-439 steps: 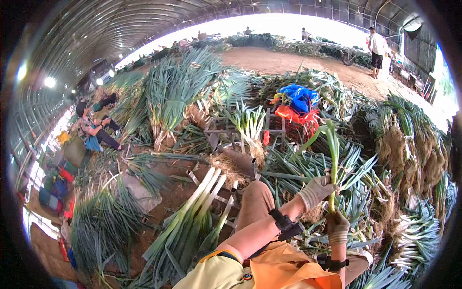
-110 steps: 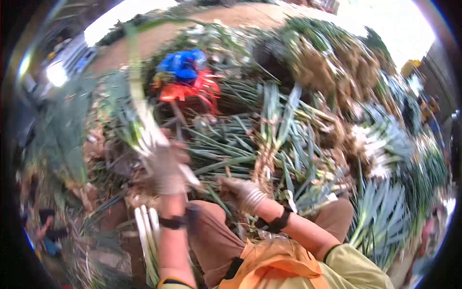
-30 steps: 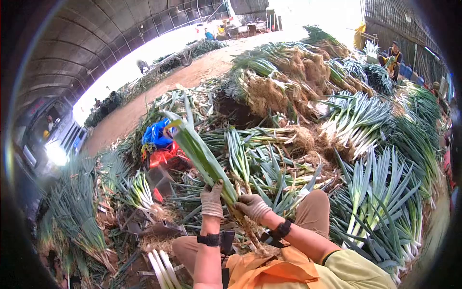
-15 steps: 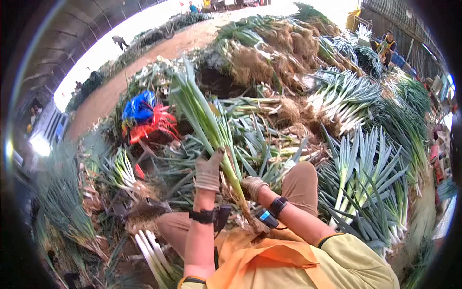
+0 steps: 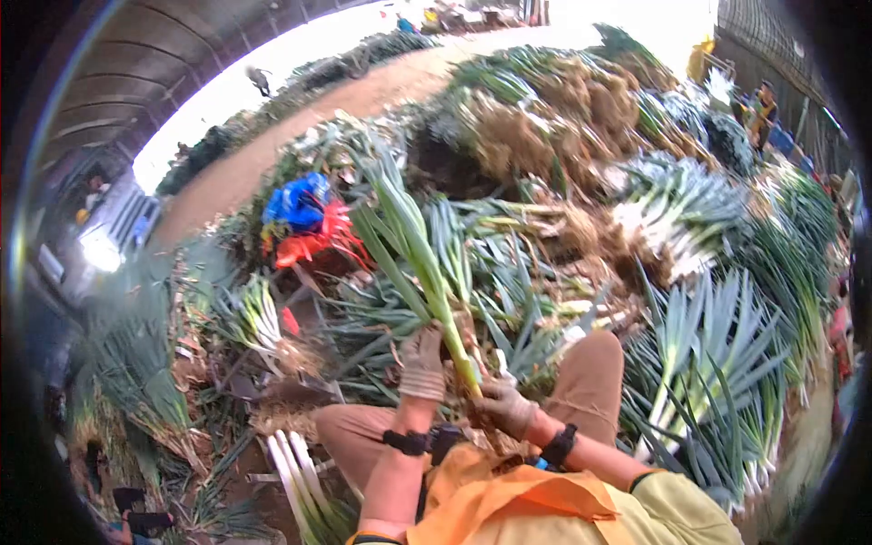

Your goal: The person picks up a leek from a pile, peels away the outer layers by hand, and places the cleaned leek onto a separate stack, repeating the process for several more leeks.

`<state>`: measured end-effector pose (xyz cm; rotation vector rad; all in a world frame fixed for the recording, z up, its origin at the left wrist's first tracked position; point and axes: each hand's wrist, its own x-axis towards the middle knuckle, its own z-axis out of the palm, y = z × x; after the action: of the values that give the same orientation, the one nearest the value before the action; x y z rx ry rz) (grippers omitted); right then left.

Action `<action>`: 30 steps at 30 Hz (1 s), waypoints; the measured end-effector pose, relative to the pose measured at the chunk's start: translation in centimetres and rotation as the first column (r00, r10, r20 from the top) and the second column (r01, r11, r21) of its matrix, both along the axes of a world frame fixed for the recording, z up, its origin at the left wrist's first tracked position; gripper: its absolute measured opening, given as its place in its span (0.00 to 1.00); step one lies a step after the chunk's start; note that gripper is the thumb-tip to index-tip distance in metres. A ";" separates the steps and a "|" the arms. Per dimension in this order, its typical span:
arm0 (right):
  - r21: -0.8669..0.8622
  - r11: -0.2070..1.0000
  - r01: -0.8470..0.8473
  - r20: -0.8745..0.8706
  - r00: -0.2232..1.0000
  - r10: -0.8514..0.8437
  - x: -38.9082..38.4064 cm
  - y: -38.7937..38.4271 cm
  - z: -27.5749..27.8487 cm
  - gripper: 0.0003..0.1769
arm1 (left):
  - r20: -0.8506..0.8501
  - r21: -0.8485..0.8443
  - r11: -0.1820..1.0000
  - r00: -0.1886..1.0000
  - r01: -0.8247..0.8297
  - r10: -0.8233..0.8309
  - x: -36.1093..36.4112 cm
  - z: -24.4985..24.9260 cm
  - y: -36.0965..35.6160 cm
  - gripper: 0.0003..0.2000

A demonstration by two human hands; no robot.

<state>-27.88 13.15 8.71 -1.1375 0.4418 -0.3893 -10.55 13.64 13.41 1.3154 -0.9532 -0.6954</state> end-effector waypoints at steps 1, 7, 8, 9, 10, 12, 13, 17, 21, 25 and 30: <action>0.153 0.988 -0.011 0.072 0.997 0.000 0.2 0.1 -0.5 0.15 | -0.369 0.021 1.000 0.929 -0.007 0.014 0.8 -2.0 -0.6 0.12; 0.448 0.846 -0.289 0.269 0.946 0.181 0.4 -0.2 -2.8 0.14 | -0.733 -0.001 0.995 0.676 0.102 -0.070 -1.1 2.6 1.5 0.14; 0.443 0.847 -0.294 0.268 0.945 0.188 0.3 -0.2 -3.0 0.14 | -0.733 -0.006 0.995 0.677 0.097 -0.070 -1.0 2.6 1.6 0.14; 0.433 0.846 -0.311 0.294 0.936 0.194 0.3 -0.3 -3.2 0.14 | -0.750 -0.005 0.991 0.655 0.130 -0.090 -1.0 2.7 1.7 0.13; 0.422 0.846 -0.328 0.322 0.926 0.198 0.3 -0.4 -3.4 0.14 | -0.766 -0.004 0.986 0.633 0.166 -0.110 -0.9 2.7 1.8 0.13; 0.506 0.786 -0.356 0.334 0.921 0.202 0.1 -0.1 -2.4 0.16 | -0.797 -0.063 0.975 0.577 0.211 -0.177 -1.2 2.9 2.2 0.11; 0.516 0.781 -0.353 0.333 0.922 0.197 0.0 0.1 -2.7 0.16 | -0.825 -0.098 0.975 0.532 0.199 -0.192 -1.4 2.9 2.4 0.11; 0.545 0.751 -0.373 0.337 0.918 0.210 -0.2 0.6 -1.6 0.19 | -0.806 -0.189 0.919 0.480 0.347 -0.347 -1.4 4.3 3.1 0.11; 0.561 0.728 -0.394 0.323 0.914 0.245 -0.2 0.1 -3.0 0.22 | -0.534 0.092 0.844 0.741 0.529 -0.406 0.2 -3.8 2.4 0.11; 0.351 0.852 -0.388 0.299 0.909 0.290 -0.2 0.7 1.5 0.20 | -0.381 0.572 0.660 0.871 0.486 -0.311 -0.7 -11.2 2.7 0.12; 0.144 0.962 -0.231 0.087 0.972 0.220 -0.4 1.2 3.8 0.19 | -0.397 0.246 0.929 0.903 0.278 -0.165 2.3 -2.3 5.3 0.15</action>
<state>-28.25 14.30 12.52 -1.0082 0.2709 -0.1915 -8.21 18.93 11.10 1.2787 -0.7119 -1.2610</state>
